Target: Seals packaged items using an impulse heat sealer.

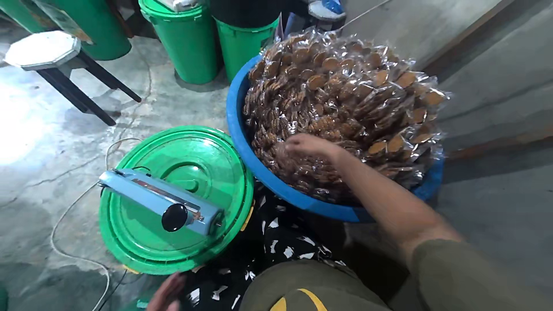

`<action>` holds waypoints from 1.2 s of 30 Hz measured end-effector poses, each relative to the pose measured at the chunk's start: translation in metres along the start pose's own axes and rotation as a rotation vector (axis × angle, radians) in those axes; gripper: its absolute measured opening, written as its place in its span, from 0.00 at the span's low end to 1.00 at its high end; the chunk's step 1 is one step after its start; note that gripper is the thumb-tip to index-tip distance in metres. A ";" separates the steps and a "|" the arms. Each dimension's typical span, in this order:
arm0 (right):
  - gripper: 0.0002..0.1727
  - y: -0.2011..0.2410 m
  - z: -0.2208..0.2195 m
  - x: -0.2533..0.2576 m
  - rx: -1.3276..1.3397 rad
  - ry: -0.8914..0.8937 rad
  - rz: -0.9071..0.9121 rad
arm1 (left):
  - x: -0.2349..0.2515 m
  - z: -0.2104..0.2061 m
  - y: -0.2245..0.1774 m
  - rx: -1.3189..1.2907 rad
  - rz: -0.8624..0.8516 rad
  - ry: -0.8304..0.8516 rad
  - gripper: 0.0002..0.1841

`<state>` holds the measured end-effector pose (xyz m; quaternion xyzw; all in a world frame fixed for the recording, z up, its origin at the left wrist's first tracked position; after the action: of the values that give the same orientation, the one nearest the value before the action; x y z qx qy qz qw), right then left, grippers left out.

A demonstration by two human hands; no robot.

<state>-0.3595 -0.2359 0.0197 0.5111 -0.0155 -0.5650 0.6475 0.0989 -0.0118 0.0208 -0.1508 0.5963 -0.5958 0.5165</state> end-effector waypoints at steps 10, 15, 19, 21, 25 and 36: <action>0.24 0.104 -0.190 -0.044 -0.137 -0.217 0.875 | 0.112 -0.090 -0.072 -1.452 -0.314 0.005 0.22; 0.09 0.118 -0.212 -0.034 0.779 0.132 0.378 | 0.095 -0.072 -0.019 -0.839 -0.309 -0.189 0.40; 0.04 0.132 -0.232 -0.015 0.868 0.091 0.327 | 0.076 -0.059 -0.003 -0.673 -0.290 -0.277 0.61; 0.09 0.137 -0.240 -0.007 0.797 0.115 0.356 | 0.072 -0.054 0.002 -0.651 -0.324 -0.290 0.59; 0.17 0.146 -0.238 0.024 0.475 0.027 0.454 | 0.080 -0.039 0.000 -0.633 -0.283 -0.426 0.33; 0.23 0.209 -0.191 0.097 -0.092 -0.056 0.473 | 0.116 0.039 0.012 -0.492 -0.083 -0.733 0.28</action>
<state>-0.0605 -0.2192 0.0170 0.4475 -0.1269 -0.4115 0.7838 0.0864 -0.1234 -0.0307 -0.4945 0.4914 -0.3635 0.6180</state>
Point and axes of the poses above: each hand's wrist, its own x-axis towards the middle knuckle, its own z-axis out of the back of the hand, y = z × x, the point moved 2 cm from there along x, towards the middle knuckle, and after that the axes turned 14 degrees about y, right-handed, at the moved point
